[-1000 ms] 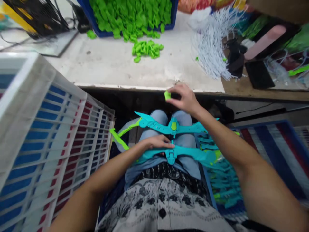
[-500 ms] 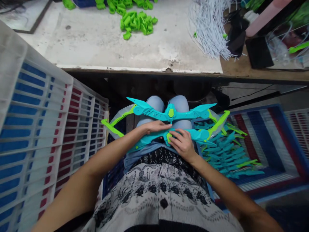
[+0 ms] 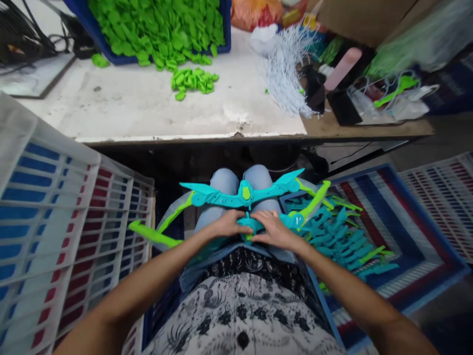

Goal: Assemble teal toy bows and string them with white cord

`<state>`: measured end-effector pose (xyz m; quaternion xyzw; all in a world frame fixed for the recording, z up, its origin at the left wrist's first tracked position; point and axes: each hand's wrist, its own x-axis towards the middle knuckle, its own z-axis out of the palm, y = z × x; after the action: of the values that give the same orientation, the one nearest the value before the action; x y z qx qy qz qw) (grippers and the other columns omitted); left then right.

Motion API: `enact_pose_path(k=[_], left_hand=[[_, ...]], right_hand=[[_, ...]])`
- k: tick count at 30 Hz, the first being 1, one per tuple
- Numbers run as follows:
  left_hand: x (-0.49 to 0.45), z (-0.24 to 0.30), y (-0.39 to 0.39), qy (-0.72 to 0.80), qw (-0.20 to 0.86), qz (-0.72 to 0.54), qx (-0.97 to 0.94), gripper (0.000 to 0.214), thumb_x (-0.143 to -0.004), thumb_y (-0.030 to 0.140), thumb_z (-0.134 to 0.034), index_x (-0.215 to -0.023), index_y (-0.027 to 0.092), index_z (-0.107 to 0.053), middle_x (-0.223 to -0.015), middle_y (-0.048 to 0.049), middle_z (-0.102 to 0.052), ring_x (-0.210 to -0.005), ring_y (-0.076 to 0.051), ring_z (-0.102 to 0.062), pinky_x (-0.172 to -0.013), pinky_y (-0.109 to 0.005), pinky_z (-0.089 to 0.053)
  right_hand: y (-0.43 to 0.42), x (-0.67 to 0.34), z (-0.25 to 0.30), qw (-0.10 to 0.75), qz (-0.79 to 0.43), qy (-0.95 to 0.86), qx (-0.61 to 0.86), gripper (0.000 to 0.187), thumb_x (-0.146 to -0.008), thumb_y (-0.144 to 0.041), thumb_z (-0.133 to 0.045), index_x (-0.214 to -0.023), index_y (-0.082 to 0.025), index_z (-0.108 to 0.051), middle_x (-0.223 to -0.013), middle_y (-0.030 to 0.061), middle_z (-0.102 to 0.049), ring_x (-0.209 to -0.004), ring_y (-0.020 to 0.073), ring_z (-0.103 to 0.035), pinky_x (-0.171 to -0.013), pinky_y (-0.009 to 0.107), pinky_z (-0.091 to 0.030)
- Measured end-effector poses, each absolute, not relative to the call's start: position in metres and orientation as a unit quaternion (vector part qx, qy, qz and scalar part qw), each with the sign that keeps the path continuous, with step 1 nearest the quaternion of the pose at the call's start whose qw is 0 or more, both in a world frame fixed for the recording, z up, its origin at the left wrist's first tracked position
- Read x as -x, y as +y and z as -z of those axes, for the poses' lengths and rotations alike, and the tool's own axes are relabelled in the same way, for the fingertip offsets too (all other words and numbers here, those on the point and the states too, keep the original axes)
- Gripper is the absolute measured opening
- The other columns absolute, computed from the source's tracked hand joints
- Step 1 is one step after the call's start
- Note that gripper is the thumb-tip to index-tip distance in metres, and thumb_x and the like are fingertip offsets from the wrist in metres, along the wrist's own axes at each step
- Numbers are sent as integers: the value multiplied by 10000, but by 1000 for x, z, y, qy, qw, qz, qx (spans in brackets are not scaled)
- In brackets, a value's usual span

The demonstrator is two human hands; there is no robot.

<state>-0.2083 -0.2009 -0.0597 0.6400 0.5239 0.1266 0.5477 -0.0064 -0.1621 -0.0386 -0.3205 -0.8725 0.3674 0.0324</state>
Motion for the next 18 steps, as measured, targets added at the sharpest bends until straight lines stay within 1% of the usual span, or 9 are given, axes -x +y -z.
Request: enact_pose_path(k=[2, 3, 4, 6, 7, 9, 12, 15, 18], left_hand=[[206, 44, -217, 534, 476, -110, -690, 433, -768, 516, -604, -1009, 157, -628, -847, -41, -618, -755, -200, -560, -645, -266, -405], [204, 38, -227, 545, 421, -103, -718, 411, -804, 470, -587, -1095, 181, -611, -934, -63, -626, -803, -217, -574, -677, -283, -422], [202, 33, -237, 555, 355, -99, -746, 389, -843, 400, -558, -1187, 220, -575, -1032, -85, -617, -860, -232, -580, -716, -305, -436], [198, 33, -256, 560, 216, -96, -794, 434, -888, 234, -479, -1312, 329, -481, -1198, -108, -565, -979, -255, -567, -801, -356, -443], [197, 37, -263, 561, 157, -95, -807, 497, -890, 174, -452, -1342, 380, -437, -1261, -111, -533, -1030, -263, -552, -837, -379, -439], [198, 52, -272, 572, 75, -93, -811, 583, -879, 135, -457, -1368, 441, -375, -1363, -110, -459, -1136, -283, -502, -890, -406, -424], [202, 79, -273, 592, 19, -101, -799, 618, -867, 216, -536, -1386, 465, -312, -1467, -89, -342, -1271, -311, -388, -939, -412, -392], [208, 96, -269, 587, -2, -122, -800, 611, -859, 346, -573, -1383, 481, -289, -1513, -65, -262, -1322, -314, -328, -994, -416, -333], [213, 99, -267, 584, 0, -131, -801, 609, -854, 391, -578, -1377, 496, -284, -1522, -71, -238, -1333, -308, -321, -1015, -417, -309]], right_hand=[[-130, 1, 20, 50, -432, -851, 296, 334, -773, -417, -658, -1049, -229, -658, -1019, 39, -698, -922, 227, -640, -785, 356, -491], [-107, 1, 9, 83, -430, -841, 319, 262, -818, -398, -600, -1003, -230, -679, -967, 25, -711, -872, 210, -652, -758, 331, -501], [-80, 2, -2, 130, -400, -832, 362, 237, -852, -373, -547, -963, -224, -693, -925, 22, -718, -840, 203, -656, -747, 320, -502], [-17, 10, -22, 231, -262, -817, 459, 248, -862, -324, -509, -926, -193, -709, -921, 50, -717, -864, 222, -650, -782, 333, -489], [16, 17, -30, 244, -192, -814, 491, 256, -864, -296, -493, -906, -176, -715, -914, 68, -716, -883, 234, -645, -804, 341, -478], [77, 35, -40, 218, -96, -806, 542, 257, -847, -235, -491, -904, -138, -722, -931, 114, -709, -930, 261, -633, -835, 358, -461], [144, 65, -44, 155, -26, -791, 591, 280, -842, -263, -514, -955, -101, -713, -1031, 178, -675, -1006, 301, -605, -843, 381, -459], [178, 89, -42, 78, -19, -788, 610, 296, -798, -267, -598, -1017, -91, -690, -1107, 201, -640, -1072, 319, -574, -863, 382, -456], [196, 100, -44, 35, -41, -781, 622, 326, -726, -159, -651, -1045, -97, -675, -1091, 192, -646, -1055, 313, -587, -861, 375, -463]])
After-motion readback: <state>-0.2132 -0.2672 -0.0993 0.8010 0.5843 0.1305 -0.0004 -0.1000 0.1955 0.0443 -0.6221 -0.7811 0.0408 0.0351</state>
